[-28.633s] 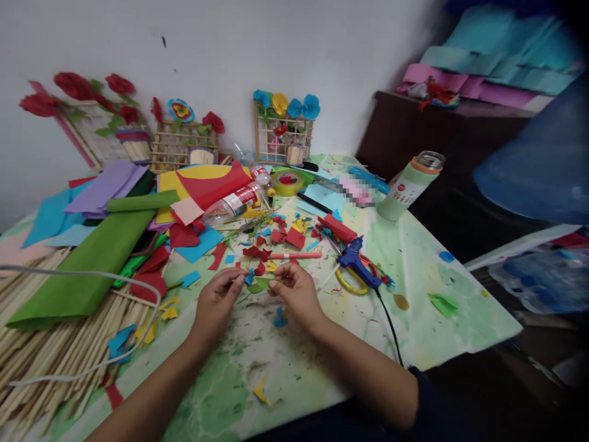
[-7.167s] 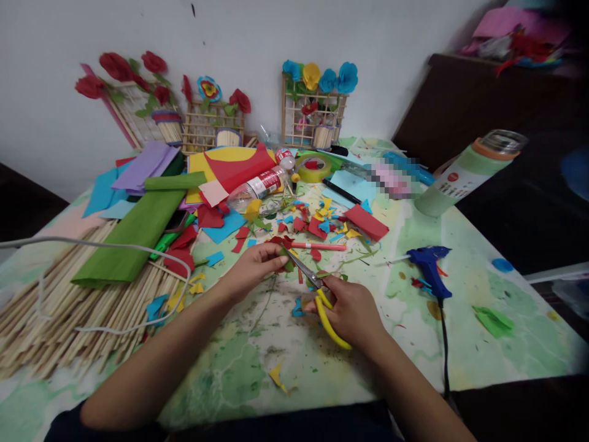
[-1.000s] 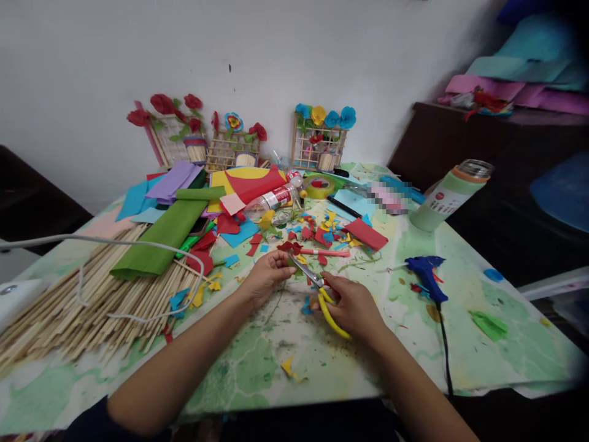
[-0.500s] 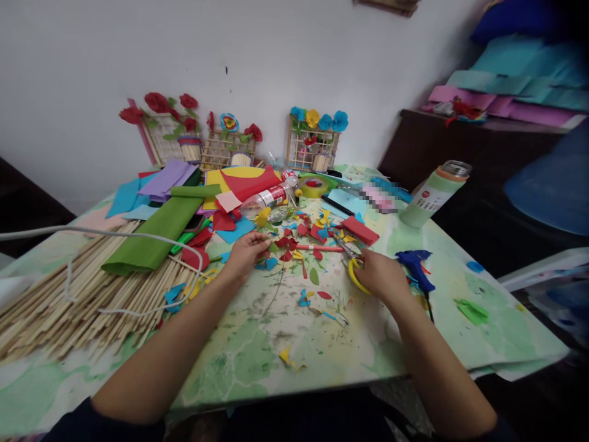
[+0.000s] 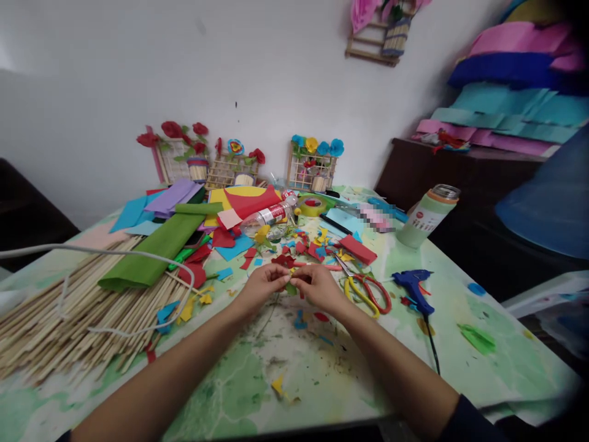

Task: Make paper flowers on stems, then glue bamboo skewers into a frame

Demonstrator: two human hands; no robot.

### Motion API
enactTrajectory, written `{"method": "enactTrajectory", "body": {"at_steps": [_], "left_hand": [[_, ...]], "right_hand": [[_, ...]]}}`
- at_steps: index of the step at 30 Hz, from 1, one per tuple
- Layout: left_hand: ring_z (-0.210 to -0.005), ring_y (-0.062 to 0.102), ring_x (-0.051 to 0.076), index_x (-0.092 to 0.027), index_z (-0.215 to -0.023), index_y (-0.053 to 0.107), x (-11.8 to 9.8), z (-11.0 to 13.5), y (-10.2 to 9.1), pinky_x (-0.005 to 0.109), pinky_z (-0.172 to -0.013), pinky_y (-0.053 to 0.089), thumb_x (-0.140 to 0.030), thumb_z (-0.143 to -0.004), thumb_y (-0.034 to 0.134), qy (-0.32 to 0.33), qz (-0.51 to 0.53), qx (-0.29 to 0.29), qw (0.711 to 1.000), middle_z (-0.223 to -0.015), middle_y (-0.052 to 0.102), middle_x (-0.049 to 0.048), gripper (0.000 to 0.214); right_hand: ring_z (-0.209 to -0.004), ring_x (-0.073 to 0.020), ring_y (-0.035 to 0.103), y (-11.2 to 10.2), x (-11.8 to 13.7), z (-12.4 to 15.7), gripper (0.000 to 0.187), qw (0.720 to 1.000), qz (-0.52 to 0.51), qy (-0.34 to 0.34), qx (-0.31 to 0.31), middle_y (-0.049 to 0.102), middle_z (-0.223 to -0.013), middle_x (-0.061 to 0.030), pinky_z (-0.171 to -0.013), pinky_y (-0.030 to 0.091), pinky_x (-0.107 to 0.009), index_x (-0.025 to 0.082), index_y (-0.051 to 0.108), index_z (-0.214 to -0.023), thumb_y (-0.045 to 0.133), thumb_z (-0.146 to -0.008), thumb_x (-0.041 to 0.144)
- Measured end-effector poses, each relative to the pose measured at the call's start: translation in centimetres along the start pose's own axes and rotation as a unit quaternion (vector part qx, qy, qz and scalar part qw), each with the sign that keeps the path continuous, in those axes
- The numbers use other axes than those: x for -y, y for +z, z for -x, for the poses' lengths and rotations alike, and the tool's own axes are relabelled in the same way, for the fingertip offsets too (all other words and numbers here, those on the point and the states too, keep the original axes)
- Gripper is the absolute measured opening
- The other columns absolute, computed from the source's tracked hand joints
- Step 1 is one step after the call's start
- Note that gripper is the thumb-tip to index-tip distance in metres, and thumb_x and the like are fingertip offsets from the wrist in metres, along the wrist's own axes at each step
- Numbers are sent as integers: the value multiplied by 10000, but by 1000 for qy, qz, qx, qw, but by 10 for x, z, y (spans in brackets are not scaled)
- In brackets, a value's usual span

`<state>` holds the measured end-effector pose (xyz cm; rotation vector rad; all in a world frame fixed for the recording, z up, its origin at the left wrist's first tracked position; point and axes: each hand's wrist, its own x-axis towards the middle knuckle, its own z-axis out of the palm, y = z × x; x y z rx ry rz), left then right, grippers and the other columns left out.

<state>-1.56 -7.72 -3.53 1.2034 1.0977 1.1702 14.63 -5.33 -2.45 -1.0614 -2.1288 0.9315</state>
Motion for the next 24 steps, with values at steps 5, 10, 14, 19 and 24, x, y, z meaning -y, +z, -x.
{"method": "enactTrajectory", "body": {"at_steps": [5,10,14,19,24], "left_hand": [[-593,524,102,-138,-721,625,4,-3,-4,218,-577,411,-369,-618,735,-12,-2,-26,1000,-659,598,-5,277],[-575,530,99,-137,-742,621,8,-5,-4,216,-573,427,-378,-621,735,-23,19,-59,998,-642,594,-12,292],[-622,549,109,-153,-750,617,10,-1,2,225,-611,436,-374,-634,726,-16,22,-59,998,-695,607,-9,273],[-666,562,160,-167,-764,618,6,1,-3,263,-618,407,-460,-779,539,33,-224,-50,973,-706,621,28,303],[-642,534,187,-185,-677,567,3,1,-10,275,-542,294,-457,-785,496,31,-595,-32,803,-685,608,54,301]], "right_hand": [[-535,-103,437,12,-18,3,137,996,-77,-1,-32,503,-565,33,-523,323,-212,163,552,-630,507,-759,167],[-549,-106,407,19,-23,10,256,995,-91,-13,-40,460,-568,33,-525,301,-222,167,530,-627,469,-837,299],[-553,-102,415,24,-24,13,149,991,-126,-20,-36,487,-595,33,-530,318,-217,172,549,-665,537,-782,265],[-541,-107,403,22,-25,12,160,987,-126,0,-96,453,-554,39,-525,315,-222,182,503,-595,542,-742,231],[-483,-99,394,16,-25,11,226,976,-169,42,-129,458,-500,41,-488,305,-218,184,479,-542,533,-742,273]]}}
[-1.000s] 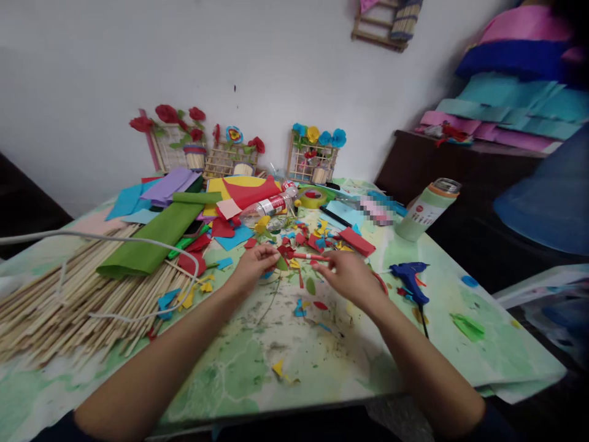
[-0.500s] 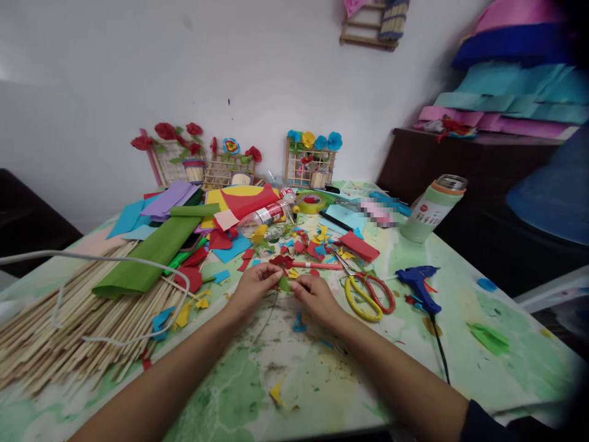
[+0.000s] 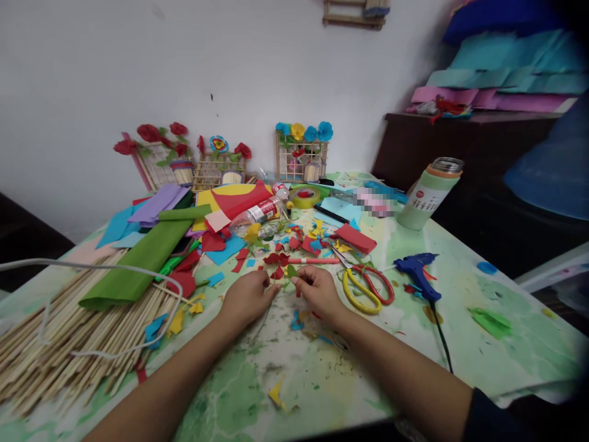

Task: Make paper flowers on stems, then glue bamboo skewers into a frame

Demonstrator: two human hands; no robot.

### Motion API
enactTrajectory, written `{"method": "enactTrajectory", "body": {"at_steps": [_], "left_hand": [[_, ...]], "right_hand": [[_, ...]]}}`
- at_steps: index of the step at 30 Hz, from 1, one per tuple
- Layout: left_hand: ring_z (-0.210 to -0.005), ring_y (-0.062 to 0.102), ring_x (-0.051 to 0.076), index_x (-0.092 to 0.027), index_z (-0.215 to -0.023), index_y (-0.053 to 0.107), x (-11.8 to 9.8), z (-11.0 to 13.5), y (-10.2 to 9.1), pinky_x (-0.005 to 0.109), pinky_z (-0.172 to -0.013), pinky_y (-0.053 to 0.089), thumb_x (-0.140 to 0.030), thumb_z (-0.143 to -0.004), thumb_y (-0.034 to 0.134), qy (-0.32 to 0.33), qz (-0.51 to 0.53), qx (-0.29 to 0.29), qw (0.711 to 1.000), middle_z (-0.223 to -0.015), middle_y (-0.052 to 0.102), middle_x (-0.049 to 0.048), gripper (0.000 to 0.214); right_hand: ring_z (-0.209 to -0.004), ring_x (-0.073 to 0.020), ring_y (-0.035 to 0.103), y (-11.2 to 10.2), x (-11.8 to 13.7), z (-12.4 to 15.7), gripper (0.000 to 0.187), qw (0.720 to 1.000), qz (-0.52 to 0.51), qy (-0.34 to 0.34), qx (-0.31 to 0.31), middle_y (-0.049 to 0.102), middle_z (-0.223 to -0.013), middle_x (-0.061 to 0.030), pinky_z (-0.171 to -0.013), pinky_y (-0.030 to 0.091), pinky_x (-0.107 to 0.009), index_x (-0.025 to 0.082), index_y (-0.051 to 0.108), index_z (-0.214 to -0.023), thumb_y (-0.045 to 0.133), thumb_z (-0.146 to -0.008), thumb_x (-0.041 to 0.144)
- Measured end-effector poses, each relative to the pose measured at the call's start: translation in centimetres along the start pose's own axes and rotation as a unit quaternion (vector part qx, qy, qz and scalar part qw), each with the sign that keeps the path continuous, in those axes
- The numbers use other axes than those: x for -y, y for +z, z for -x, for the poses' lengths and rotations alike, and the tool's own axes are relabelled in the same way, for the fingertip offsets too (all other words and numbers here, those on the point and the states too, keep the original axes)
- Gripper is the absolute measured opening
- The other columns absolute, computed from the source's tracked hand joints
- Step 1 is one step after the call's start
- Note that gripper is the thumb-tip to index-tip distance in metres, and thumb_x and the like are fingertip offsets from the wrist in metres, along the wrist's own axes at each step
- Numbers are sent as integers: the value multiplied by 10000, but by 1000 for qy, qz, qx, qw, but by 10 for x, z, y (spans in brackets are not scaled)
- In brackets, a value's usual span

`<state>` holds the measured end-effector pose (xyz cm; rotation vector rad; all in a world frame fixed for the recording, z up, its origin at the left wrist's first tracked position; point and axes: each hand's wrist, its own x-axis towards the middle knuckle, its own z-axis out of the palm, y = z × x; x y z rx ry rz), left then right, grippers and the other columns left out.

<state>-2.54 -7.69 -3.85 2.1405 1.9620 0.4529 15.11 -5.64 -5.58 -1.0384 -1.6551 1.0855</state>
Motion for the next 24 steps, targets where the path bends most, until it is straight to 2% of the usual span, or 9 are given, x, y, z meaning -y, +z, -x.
{"method": "enactTrajectory", "body": {"at_steps": [3,8,12,15,18,21,24], "left_hand": [[-654,542,190,-195,-696,556,-3,1,1,275,-531,277,-434,-783,492,15,-52,24,998,-713,618,53,262],[-703,561,200,-197,-715,569,-6,2,3,285,-566,314,-306,-780,479,16,-49,32,998,-755,637,57,155],[-737,570,199,-187,-775,587,-1,0,3,289,-626,358,-283,-806,448,-21,25,-8,999,-786,649,64,172],[-696,559,179,-181,-777,581,3,-3,4,277,-627,376,-307,-813,463,-37,134,-70,988,-748,633,44,176],[-581,509,136,-182,-793,556,4,-3,6,247,-536,363,-358,-803,505,-39,302,-126,944,-690,585,7,183],[-486,443,86,-187,-819,525,-2,0,9,213,-450,328,-378,-783,559,-27,466,-124,876,-679,548,-22,197],[-482,453,69,-184,-856,531,-11,5,9,197,-438,339,-360,-760,606,-16,525,-127,841,-694,555,-24,214]], "right_hand": [[-457,-93,377,-1,-1,-1,249,1000,-8,9,-4,445,-474,45,-471,296,-215,183,487,-526,519,-753,280],[-474,-94,369,-1,-5,0,227,1000,-5,-9,-16,413,-500,52,-471,282,-216,184,492,-556,511,-763,274],[-483,-95,371,-2,-3,1,259,1000,12,-16,-11,404,-497,51,-481,282,-216,184,470,-543,502,-782,279],[-493,-100,401,-3,1,1,276,999,29,-19,-17,438,-510,42,-501,303,-218,178,499,-559,478,-810,291],[-509,-109,440,-4,1,0,287,998,48,-27,-9,481,-521,30,-518,319,-222,176,528,-584,457,-834,297],[-500,-110,444,-3,-3,-1,283,998,56,-33,0,485,-506,31,-505,318,-221,179,527,-575,474,-831,289],[-513,-119,477,-5,-4,-3,238,998,53,-41,15,543,-529,19,-525,360,-226,178,597,-617,497,-816,264]]}}
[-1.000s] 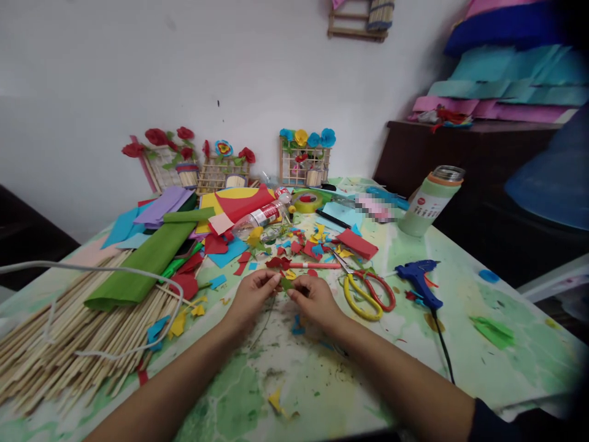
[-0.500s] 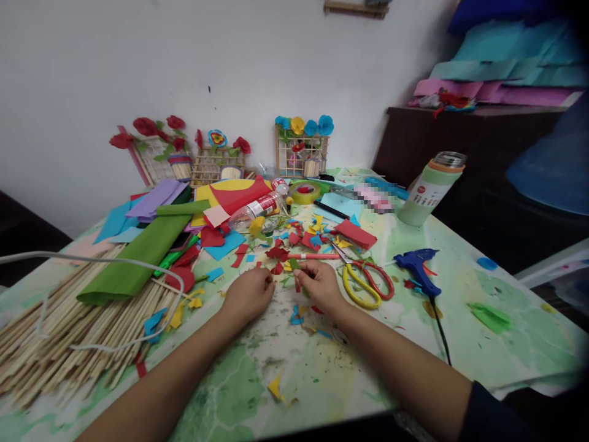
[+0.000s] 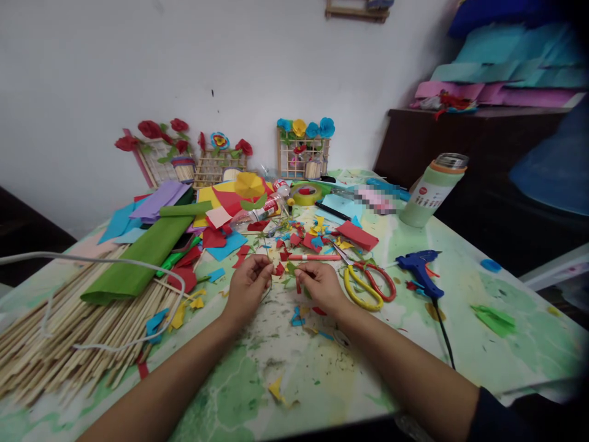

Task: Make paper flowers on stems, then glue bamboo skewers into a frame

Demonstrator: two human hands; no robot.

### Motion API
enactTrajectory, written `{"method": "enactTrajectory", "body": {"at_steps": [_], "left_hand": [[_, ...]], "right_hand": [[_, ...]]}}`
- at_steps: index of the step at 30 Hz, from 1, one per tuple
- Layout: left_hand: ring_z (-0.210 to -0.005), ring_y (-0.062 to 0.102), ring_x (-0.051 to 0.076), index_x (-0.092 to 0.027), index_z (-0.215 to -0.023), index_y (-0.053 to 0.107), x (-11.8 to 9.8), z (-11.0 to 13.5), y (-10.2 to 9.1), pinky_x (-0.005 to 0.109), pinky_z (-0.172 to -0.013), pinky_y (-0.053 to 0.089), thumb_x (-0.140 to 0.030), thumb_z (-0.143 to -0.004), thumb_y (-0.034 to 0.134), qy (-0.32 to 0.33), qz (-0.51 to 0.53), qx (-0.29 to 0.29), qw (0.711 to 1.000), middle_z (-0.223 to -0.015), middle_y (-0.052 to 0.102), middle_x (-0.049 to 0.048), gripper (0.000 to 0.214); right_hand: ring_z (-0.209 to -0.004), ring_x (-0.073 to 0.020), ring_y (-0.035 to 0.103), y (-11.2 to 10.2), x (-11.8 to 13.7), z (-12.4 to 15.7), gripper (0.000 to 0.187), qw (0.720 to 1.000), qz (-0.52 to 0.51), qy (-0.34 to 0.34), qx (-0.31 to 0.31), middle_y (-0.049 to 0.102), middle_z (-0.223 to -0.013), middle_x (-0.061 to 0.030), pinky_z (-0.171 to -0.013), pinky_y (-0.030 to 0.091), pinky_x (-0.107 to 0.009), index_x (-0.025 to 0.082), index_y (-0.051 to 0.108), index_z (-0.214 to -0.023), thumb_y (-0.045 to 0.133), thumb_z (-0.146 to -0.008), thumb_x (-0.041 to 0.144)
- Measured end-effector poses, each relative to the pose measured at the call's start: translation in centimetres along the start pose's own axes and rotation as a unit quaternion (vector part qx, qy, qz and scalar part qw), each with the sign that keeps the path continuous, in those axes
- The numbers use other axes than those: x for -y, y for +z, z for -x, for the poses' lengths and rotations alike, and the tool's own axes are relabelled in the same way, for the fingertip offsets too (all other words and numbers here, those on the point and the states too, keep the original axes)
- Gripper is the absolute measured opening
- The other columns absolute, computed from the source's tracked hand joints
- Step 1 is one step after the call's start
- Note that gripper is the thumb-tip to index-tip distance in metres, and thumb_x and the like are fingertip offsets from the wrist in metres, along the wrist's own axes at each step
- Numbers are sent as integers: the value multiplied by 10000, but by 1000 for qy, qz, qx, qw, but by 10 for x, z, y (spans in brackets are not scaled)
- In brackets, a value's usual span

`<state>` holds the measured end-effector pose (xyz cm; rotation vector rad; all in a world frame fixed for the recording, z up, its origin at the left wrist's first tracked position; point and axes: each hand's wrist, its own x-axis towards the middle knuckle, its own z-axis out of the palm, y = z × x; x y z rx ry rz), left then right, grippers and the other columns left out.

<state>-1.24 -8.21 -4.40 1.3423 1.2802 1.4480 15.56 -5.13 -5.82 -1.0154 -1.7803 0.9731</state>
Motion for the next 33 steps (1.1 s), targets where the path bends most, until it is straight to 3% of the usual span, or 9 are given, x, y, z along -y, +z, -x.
{"method": "enactTrajectory", "body": {"at_steps": [5,11,17,24,30,33], "left_hand": [[-577,521,88,-170,-876,571,-7,7,7,215,-538,424,-334,-732,648,3,8,8,1000,-743,596,-6,231],[-735,568,116,-170,-851,583,-3,9,6,225,-676,447,-324,-766,629,-7,16,14,1000,-767,615,2,181],[-759,584,130,-201,-908,539,-4,13,12,249,-669,483,-340,-771,621,-60,90,37,993,-771,594,-10,211],[-839,566,125,-202,-881,537,-6,16,16,231,-645,489,-336,-758,626,-72,107,60,990,-1188,524,45,202],[-731,585,118,-183,-872,555,-3,15,16,228,-640,477,-327,-741,653,-83,100,73,989,-815,593,7,218],[-708,587,118,-175,-847,563,-3,15,16,243,-669,480,-328,-721,667,-77,90,66,991,-767,594,-2,224]], "right_hand": [[-756,-182,610,-8,4,-3,212,999,17,-13,-40,698,-829,-45,-730,457,-303,191,711,-891,538,-771,166],[-846,-175,595,-11,4,-3,273,989,52,-116,-71,677,-885,-49,-783,458,-312,239,728,-924,537,-783,104],[-885,-179,582,-10,6,2,353,982,50,-172,-55,663,-946,-56,-810,461,-335,260,702,-1005,484,-801,73],[-949,-211,569,-12,14,4,444,980,49,-184,-51,621,-985,-60,-864,437,-373,255,643,-1116,530,-718,95],[-1003,-212,553,-8,12,6,527,984,41,-173,-32,606,-1020,-61,-908,416,-378,246,630,-1139,487,-663,69],[-1014,-220,544,-9,12,7,466,986,27,-162,-23,599,-1053,-72,-898,422,-383,240,632,-1134,523,-695,124]]}}
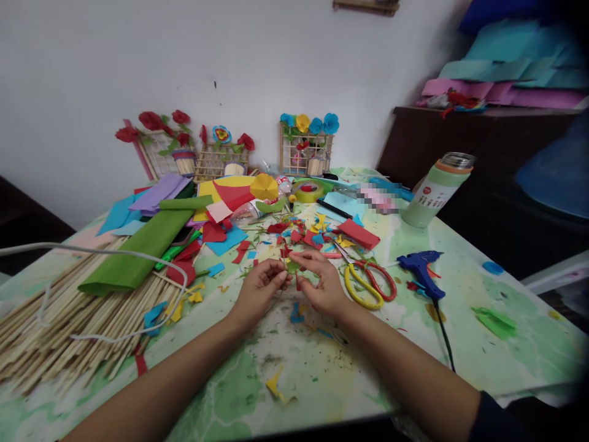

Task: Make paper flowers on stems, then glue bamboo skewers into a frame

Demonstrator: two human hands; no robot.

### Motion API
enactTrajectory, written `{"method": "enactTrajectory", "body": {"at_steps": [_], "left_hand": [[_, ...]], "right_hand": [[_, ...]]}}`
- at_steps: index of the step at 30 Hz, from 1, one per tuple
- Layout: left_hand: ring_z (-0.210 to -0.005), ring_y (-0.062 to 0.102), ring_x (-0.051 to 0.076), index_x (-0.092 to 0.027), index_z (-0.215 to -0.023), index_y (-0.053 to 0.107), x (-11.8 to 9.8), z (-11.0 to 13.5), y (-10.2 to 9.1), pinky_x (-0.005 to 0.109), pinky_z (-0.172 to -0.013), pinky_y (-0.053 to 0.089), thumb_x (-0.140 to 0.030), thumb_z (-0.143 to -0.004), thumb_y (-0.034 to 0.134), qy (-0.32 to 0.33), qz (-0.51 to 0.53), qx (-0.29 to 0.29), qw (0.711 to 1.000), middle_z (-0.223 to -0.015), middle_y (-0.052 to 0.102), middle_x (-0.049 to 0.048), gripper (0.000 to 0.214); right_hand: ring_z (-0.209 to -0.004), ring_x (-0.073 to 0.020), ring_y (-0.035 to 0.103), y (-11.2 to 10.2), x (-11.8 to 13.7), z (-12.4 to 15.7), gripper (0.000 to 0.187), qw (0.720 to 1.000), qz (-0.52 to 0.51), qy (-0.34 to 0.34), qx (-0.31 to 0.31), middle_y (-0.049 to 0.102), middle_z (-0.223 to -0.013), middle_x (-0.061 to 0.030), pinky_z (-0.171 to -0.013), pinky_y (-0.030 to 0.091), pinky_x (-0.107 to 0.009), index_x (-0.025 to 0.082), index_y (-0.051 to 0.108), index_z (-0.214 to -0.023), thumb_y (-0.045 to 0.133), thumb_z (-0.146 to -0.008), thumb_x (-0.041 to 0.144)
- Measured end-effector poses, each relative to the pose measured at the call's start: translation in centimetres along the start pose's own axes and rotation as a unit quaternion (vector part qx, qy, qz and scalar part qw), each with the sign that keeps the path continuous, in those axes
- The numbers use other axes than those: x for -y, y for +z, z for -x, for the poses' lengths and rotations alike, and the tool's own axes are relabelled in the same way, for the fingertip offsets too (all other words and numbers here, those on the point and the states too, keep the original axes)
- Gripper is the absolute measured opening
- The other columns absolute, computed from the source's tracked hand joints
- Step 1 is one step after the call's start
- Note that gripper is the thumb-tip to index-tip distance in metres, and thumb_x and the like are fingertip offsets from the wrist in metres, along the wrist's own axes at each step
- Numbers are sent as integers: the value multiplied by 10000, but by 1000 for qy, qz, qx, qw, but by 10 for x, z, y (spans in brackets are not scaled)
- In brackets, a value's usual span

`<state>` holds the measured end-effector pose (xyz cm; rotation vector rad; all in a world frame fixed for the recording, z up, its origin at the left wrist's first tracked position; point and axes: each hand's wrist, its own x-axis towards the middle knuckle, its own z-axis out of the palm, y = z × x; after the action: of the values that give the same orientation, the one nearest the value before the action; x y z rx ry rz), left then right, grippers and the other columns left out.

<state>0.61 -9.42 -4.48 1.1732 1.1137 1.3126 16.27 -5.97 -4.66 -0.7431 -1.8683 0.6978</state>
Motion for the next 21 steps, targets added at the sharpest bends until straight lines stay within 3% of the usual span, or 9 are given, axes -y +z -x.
{"method": "enactTrajectory", "body": {"at_steps": [5,10,16,21], "left_hand": [[-700,597,123,-178,-822,576,-2,0,0,254,-666,480,-325,-718,663,5,-22,-12,1000,-763,601,-7,200],[-650,585,112,-176,-872,586,-2,1,0,252,-646,479,-307,-718,662,11,-26,12,1000,-769,621,1,216],[-654,582,112,-189,-1045,537,3,1,-2,243,-655,461,-279,-727,654,-12,-12,28,999,-704,631,-19,351],[-673,592,132,-181,-1036,544,5,2,-2,249,-642,457,-268,-725,647,-13,-60,44,997,-702,637,-7,339]], "right_hand": [[-921,-199,573,2,-3,0,387,988,-122,89,-20,632,-1016,-80,-809,464,-343,210,603,-1146,574,-770,302],[-738,-160,595,11,-7,-1,360,947,-250,200,-5,647,-852,-51,-652,481,-282,183,613,-1022,630,-696,334],[-545,-118,528,11,-1,-3,200,944,-244,220,-8,612,-674,-7,-527,434,-246,173,624,-792,653,-635,293],[-507,-98,476,8,-1,-4,173,950,-225,217,11,566,-596,13,-502,388,-226,167,598,-689,632,-676,336]]}}
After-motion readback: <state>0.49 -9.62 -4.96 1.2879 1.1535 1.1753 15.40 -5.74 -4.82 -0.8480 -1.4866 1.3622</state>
